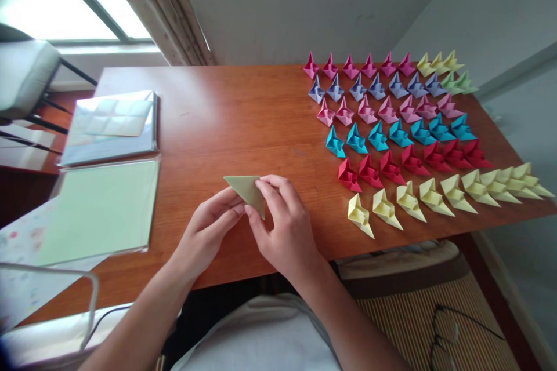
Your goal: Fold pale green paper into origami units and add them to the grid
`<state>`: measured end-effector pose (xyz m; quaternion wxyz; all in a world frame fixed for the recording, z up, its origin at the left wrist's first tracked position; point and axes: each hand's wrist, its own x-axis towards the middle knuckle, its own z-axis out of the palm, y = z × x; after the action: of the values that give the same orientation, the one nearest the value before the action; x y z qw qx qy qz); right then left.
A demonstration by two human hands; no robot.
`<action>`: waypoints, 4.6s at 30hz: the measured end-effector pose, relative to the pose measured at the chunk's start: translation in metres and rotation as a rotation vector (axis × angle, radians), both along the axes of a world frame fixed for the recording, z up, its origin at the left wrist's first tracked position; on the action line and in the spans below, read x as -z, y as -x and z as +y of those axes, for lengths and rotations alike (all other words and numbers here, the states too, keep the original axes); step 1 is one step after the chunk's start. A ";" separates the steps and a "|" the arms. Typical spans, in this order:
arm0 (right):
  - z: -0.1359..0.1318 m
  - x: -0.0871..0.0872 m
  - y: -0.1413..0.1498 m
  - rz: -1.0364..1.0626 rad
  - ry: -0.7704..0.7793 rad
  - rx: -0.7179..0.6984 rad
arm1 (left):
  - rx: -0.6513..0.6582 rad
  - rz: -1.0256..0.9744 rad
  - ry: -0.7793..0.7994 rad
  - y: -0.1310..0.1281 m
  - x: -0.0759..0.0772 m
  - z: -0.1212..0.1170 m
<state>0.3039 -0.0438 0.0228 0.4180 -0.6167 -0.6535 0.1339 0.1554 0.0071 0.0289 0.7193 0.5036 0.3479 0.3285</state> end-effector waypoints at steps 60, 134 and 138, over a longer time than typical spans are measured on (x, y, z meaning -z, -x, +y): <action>-0.012 -0.005 0.014 -0.009 -0.105 0.014 | -0.271 0.731 -0.734 0.000 0.010 -0.008; -0.002 -0.007 -0.015 0.249 -0.014 0.144 | -0.172 0.115 -0.149 -0.005 0.009 -0.005; 0.004 -0.008 -0.017 0.456 0.089 0.103 | -0.167 0.161 -0.273 -0.005 0.012 -0.008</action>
<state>0.3213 -0.0400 0.0305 0.5334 -0.6210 -0.5032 0.2769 0.1605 -0.0008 0.0174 0.5843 0.5907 0.3969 0.3900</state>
